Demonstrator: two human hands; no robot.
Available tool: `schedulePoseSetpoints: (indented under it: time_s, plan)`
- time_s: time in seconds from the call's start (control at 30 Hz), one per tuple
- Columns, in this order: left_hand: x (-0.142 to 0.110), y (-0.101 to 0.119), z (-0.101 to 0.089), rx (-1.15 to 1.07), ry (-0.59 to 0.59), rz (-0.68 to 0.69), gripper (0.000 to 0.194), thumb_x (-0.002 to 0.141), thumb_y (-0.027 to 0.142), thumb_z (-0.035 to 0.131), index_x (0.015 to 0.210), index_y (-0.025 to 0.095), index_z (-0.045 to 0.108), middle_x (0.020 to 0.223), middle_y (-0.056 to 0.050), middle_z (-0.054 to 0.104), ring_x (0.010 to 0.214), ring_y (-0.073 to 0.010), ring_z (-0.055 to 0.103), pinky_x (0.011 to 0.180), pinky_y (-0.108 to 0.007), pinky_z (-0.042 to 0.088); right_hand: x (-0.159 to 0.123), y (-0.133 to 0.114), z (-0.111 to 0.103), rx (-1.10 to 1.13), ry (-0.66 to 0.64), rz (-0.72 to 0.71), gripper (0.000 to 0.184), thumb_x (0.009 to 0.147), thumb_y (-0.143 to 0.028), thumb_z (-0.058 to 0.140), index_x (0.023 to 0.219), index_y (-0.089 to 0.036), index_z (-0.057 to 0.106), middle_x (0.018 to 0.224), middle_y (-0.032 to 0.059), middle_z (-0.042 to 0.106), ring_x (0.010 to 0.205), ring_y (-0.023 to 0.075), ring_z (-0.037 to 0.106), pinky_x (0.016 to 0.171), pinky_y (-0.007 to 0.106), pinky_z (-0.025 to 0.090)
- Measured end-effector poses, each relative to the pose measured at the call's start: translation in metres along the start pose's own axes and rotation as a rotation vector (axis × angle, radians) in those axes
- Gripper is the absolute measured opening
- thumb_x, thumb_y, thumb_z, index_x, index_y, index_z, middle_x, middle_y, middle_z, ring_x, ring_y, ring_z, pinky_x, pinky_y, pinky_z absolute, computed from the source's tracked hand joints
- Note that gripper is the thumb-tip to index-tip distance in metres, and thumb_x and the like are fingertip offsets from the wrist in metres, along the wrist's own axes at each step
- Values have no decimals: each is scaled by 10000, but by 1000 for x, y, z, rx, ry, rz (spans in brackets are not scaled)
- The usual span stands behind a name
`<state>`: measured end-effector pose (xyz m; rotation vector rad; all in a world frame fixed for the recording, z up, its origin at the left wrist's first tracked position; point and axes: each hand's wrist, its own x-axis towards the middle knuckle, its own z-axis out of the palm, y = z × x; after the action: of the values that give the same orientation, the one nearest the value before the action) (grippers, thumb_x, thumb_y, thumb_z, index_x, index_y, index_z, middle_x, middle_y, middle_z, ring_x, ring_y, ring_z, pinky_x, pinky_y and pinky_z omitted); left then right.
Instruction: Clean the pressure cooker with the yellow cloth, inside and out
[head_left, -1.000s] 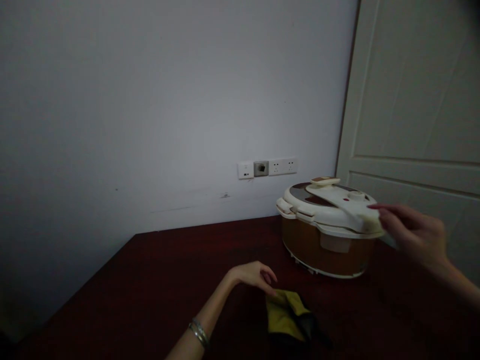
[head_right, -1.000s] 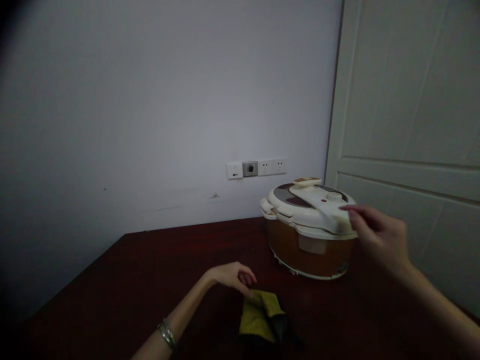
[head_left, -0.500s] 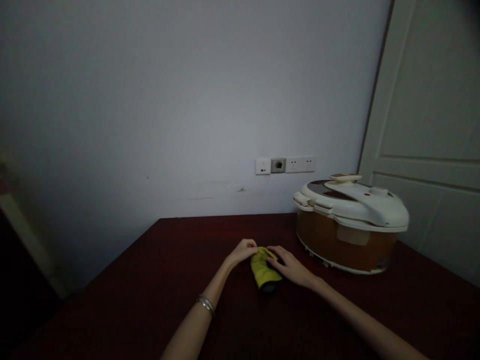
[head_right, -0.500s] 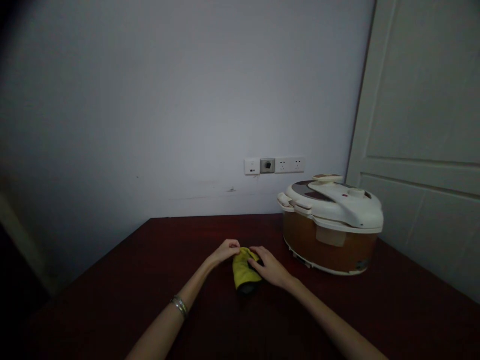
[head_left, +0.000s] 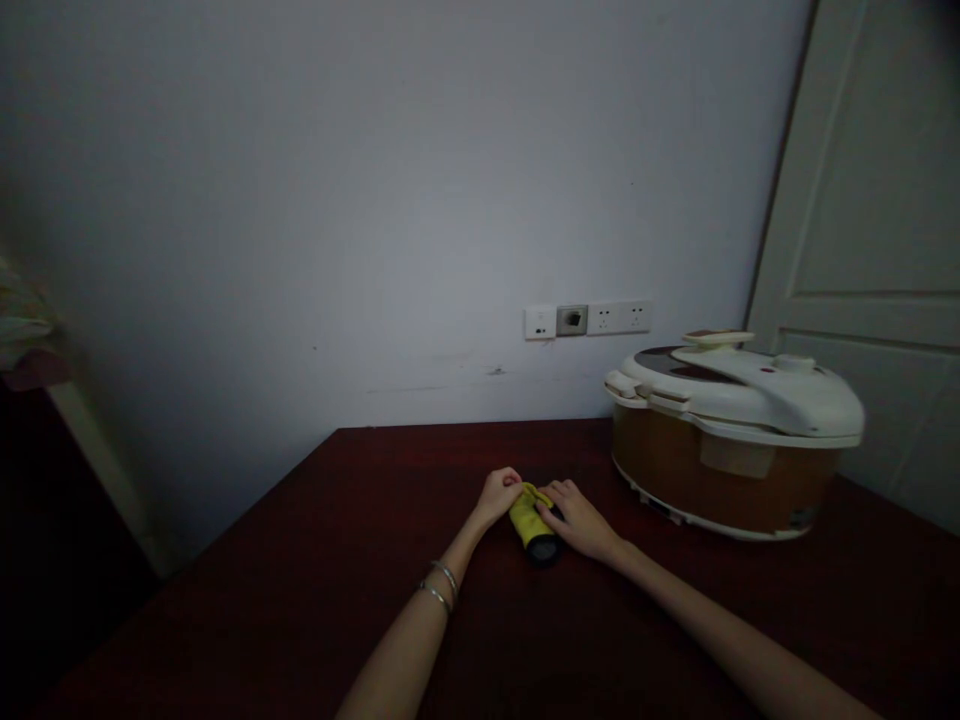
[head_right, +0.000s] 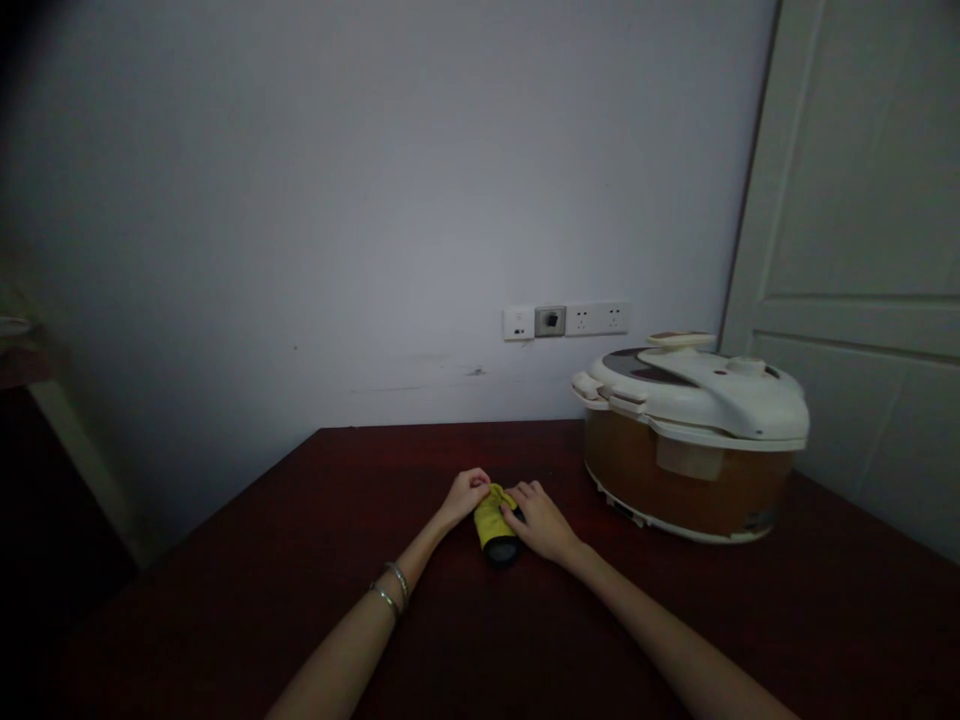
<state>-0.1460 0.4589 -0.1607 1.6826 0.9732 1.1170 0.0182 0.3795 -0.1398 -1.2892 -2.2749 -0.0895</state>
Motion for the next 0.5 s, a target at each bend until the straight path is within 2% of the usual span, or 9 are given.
schedulePoseSetpoints:
  time_s: [0.3, 0.5]
  plan:
    - [2, -1, -1, 36, -5, 7, 60, 637, 114, 482, 634, 146, 533, 560, 44, 491, 537, -90, 444, 524, -205, 323, 0, 0, -1, 27, 1, 22, 330, 904, -335, 414, 1079, -136, 609, 968, 107, 617, 916, 230, 502, 859, 397, 411]
    - [1, 0, 1, 97, 3, -18, 74, 657, 90, 490, 671, 142, 541, 572, 37, 506, 550, -95, 471, 531, -202, 348, 3, 6, -3, 259, 36, 180, 355, 880, -393, 434, 1026, -153, 650, 980, 89, 658, 910, 230, 557, 851, 376, 421]
